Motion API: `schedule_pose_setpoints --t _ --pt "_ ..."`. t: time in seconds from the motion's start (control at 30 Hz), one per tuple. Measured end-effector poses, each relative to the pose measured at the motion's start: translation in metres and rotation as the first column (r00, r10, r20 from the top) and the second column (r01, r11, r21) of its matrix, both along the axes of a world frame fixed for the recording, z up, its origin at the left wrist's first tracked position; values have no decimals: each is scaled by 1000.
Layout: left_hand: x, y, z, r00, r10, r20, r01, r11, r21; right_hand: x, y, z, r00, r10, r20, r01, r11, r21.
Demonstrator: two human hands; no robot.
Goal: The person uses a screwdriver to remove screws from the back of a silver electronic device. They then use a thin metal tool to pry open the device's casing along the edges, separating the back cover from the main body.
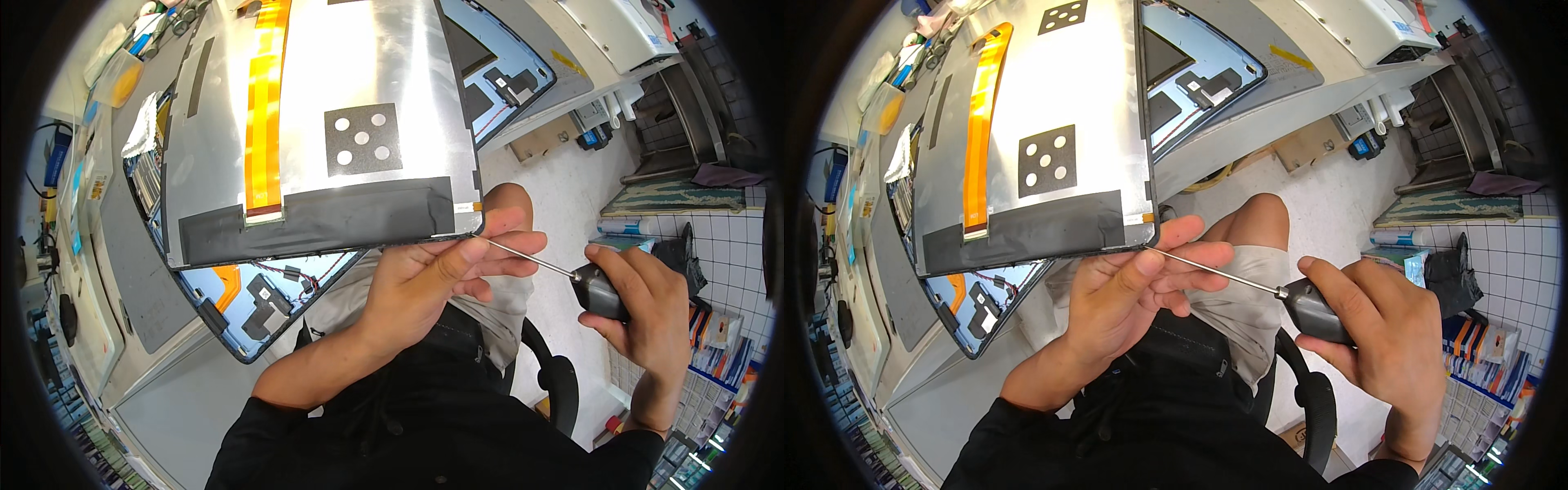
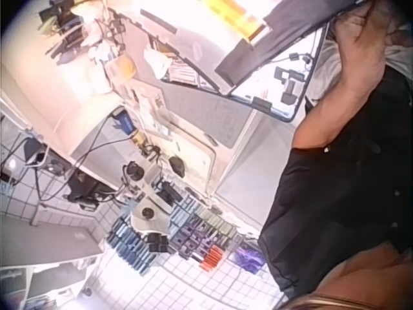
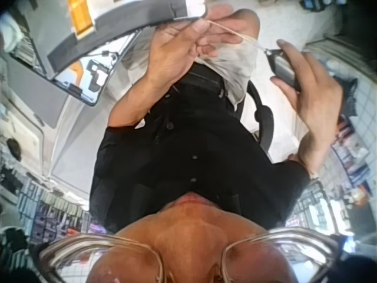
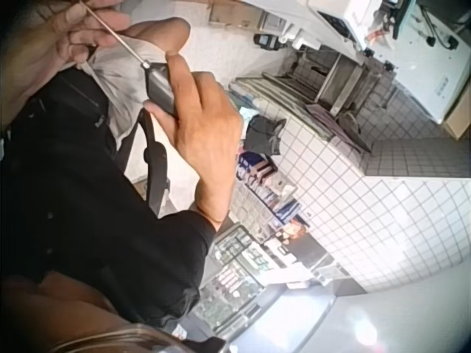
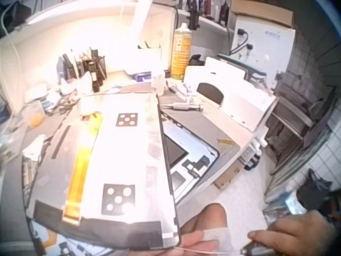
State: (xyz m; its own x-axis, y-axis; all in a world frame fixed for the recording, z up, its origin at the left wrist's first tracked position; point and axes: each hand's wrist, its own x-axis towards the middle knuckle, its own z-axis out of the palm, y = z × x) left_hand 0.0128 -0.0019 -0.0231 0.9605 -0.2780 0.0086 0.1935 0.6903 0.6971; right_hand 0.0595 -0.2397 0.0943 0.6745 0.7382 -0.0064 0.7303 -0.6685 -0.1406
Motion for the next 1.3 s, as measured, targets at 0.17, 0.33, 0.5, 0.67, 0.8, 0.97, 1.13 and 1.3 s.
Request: schedule_pose_setpoints --t 0.17,0.33,0.5,0.67,0.8,0.97,1.13,1.3 --pt "0 -3 1 999 43 2 -43 997 61 2 -2 -2 1000 19 1 -19 1000 13" --pt "1 -2 -1 999 43 18 -44 997 65 3 -2 -3 999 32 -20 -31 999 34" --pt "2 -2 0 998 41 46 -45 996 71 4 -3 -4 999 30 -26 -29 999 27" --pt "3 -1 -3 997 34 62 -39 996 76 6 -6 -3 998 44 -51 -44 999 -1" --pt "3 0 -3 997 23 79 -30 995 98 5 -2 -2 999 19 -34 -19 1000 8" --pt "2 2 -2 998 28 61 -36 990 136 3 -3 -2 999 17 -29 -17 1000 -16" --pt "-5 8 9 1000 28 -4 -27 980 199 -11 -8 -3 987 -44 -157 50 998 35" --pt "-22 26 23 1000 12 -28 -11 999 33 -23 -17 2 924 -155 -350 162 987 -8"
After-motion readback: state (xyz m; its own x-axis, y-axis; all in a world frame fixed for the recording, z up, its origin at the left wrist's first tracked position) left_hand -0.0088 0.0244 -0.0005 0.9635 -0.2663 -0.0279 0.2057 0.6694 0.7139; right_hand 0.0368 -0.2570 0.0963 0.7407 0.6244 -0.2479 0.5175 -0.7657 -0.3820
